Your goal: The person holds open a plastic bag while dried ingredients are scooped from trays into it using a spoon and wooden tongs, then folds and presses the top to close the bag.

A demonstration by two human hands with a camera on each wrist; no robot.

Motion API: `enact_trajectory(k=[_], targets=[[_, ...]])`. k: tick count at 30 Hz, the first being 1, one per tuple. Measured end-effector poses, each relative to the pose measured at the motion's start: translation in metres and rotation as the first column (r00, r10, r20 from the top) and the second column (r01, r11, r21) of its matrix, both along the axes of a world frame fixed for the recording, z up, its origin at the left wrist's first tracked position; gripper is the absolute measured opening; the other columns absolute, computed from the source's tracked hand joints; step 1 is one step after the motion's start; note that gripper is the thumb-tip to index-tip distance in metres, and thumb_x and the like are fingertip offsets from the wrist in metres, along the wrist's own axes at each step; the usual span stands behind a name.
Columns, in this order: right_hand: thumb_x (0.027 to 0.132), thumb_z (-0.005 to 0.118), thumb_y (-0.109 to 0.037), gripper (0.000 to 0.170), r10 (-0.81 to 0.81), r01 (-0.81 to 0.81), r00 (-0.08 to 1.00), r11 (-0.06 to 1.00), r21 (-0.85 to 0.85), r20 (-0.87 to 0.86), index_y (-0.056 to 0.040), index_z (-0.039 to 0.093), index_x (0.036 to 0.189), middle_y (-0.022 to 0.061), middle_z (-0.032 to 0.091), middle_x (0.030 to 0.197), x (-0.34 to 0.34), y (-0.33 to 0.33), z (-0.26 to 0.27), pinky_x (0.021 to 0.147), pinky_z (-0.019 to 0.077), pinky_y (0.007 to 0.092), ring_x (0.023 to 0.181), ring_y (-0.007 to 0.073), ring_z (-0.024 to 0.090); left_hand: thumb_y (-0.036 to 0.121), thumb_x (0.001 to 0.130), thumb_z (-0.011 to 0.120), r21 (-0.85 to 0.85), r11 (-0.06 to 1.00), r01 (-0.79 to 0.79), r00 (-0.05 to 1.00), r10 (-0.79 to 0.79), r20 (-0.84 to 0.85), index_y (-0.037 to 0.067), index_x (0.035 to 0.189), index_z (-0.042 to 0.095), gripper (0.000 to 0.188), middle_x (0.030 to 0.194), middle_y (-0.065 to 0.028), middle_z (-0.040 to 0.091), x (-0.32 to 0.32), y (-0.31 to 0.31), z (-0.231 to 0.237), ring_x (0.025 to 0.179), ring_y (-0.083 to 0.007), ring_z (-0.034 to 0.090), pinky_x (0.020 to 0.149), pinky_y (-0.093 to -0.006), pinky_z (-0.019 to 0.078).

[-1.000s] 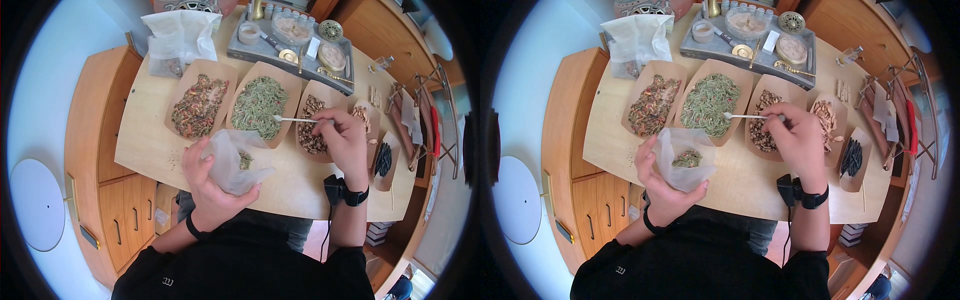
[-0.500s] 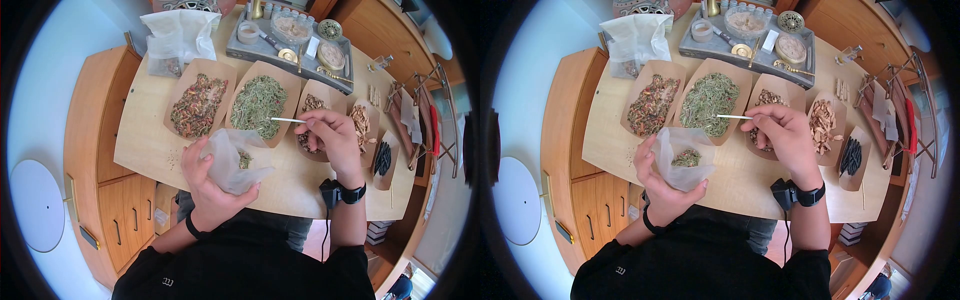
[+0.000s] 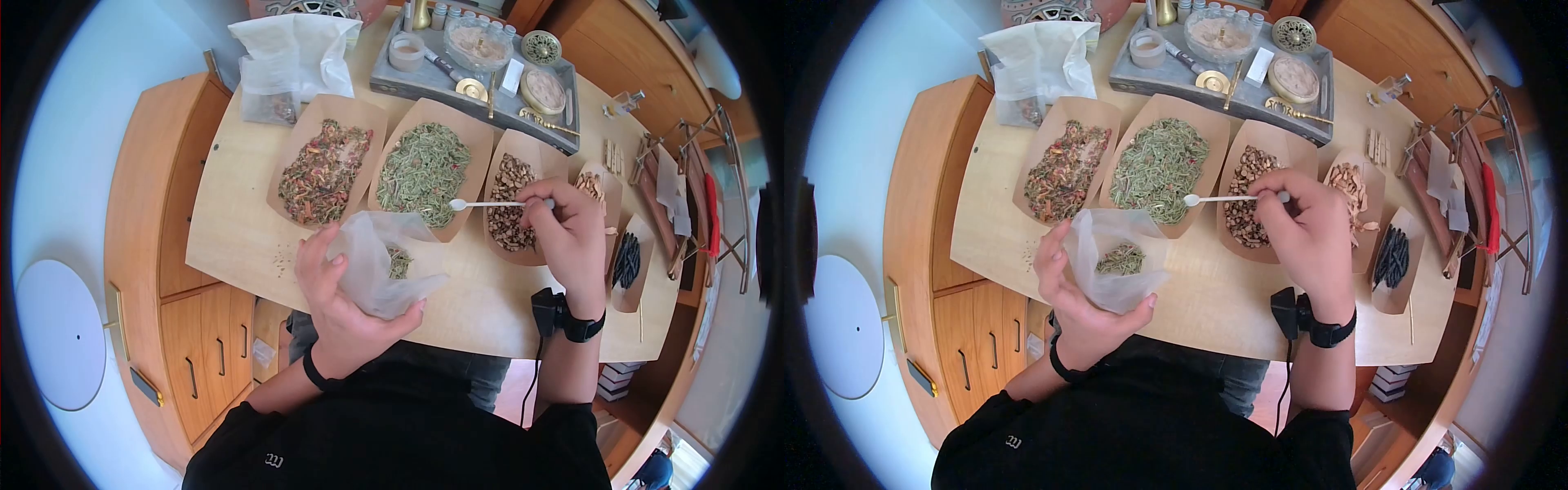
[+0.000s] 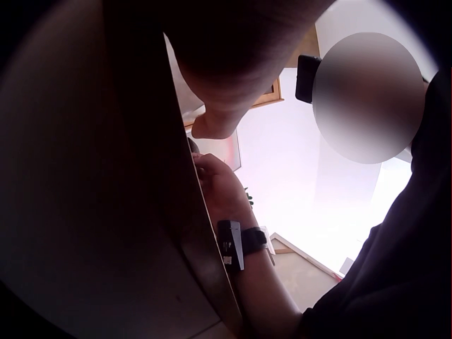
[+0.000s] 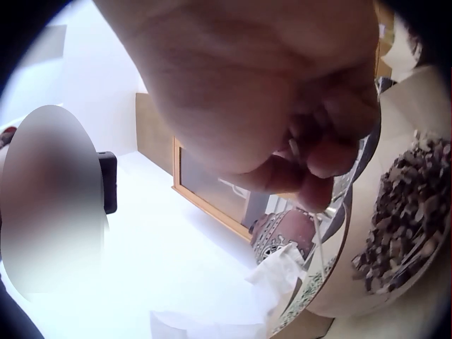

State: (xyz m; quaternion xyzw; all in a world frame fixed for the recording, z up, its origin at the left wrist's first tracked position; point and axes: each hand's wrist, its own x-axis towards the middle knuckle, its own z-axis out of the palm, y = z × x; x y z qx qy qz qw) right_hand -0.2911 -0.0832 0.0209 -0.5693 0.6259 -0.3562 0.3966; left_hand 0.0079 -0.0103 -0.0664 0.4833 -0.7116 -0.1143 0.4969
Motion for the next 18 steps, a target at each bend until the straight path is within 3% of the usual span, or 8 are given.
enact_trajectory(k=[4, 6, 10, 16, 18], targets=[[0.109, 0.066, -0.005, 0.018, 0.095, -0.103, 0.99, 0.991, 0.082, 0.102, 0.0043, 0.08, 0.117, 0.0066, 0.081, 0.095, 0.017, 0.0, -0.002, 0.066, 0.0517, 0.0235, 0.075, 0.0061, 0.069, 0.031, 0.069, 0.103, 0.01, 1.0, 0.009, 1.0, -0.009, -0.004, 0.022, 0.166, 0.029, 0.122, 0.168, -0.0262, 0.041, 0.0, 0.0, 0.0, 0.146, -0.0492, 0.046, 0.118, -0.0661, 0.0409], [0.111, 0.065, -0.007, 0.02, 0.029, -0.1, 0.948, 0.973, 0.208, 0.316, 0.0057, 0.078, 0.12, 0.0056, 0.081, 0.095, 0.026, 0.0, -0.003, 0.062, 0.0499, 0.0236, 0.072, 0.0052, 0.066, 0.031, 0.07, 0.103, 0.008, 1.0, 0.01, 1.0, -0.01, 0.002, 0.021, 0.166, 0.029, 0.122, 0.169, -0.0264, 0.04, 0.0, 0.0, 0.0, 0.147, -0.0491, 0.046, 0.118, -0.0659, 0.041], [0.113, 0.066, -0.009, 0.019, -0.028, -0.071, 0.937, 0.961, 0.268, 0.349, 0.0041, 0.078, 0.122, 0.0076, 0.083, 0.099, 0.026, -0.004, -0.005, 0.062, 0.0518, 0.0222, 0.069, 0.0047, 0.065, 0.031, 0.07, 0.103, 0.013, 1.0, 0.006, 1.0, -0.005, -0.003, 0.022, 0.166, 0.029, 0.122, 0.168, -0.0265, 0.041, 0.001, 0.001, 0.0, 0.147, -0.0492, 0.045, 0.118, -0.066, 0.0408], [0.113, 0.066, -0.008, 0.019, -0.015, -0.069, 0.925, 0.976, 0.207, 0.38, 0.0036, 0.078, 0.122, 0.0085, 0.083, 0.1, 0.018, -0.007, -0.008, 0.061, 0.0514, 0.0215, 0.068, 0.0047, 0.064, 0.03, 0.069, 0.103, 0.01, 1.0, 0.006, 1.0, -0.006, 0.003, 0.021, 0.166, 0.03, 0.122, 0.167, -0.0267, 0.042, 0.002, 0.001, 0.003, 0.146, -0.0491, 0.046, 0.118, -0.0665, 0.0391], [0.113, 0.066, -0.007, 0.018, -0.016, -0.062, 0.92, 0.98, 0.187, 0.391, 0.0031, 0.078, 0.121, 0.0082, 0.083, 0.099, 0.015, -0.006, -0.005, 0.061, 0.0511, 0.0214, 0.068, 0.0046, 0.064, 0.018, 0.072, 0.101, 0.095, 0.995, 0.035, 0.997, -0.041, 0.058, 0.022, 0.167, 0.019, 0.126, 0.169, -0.0283, 0.033, 0.002, 0.003, 0.011, 0.154, -0.0479, 0.042, 0.122, -0.0633, 0.044]])
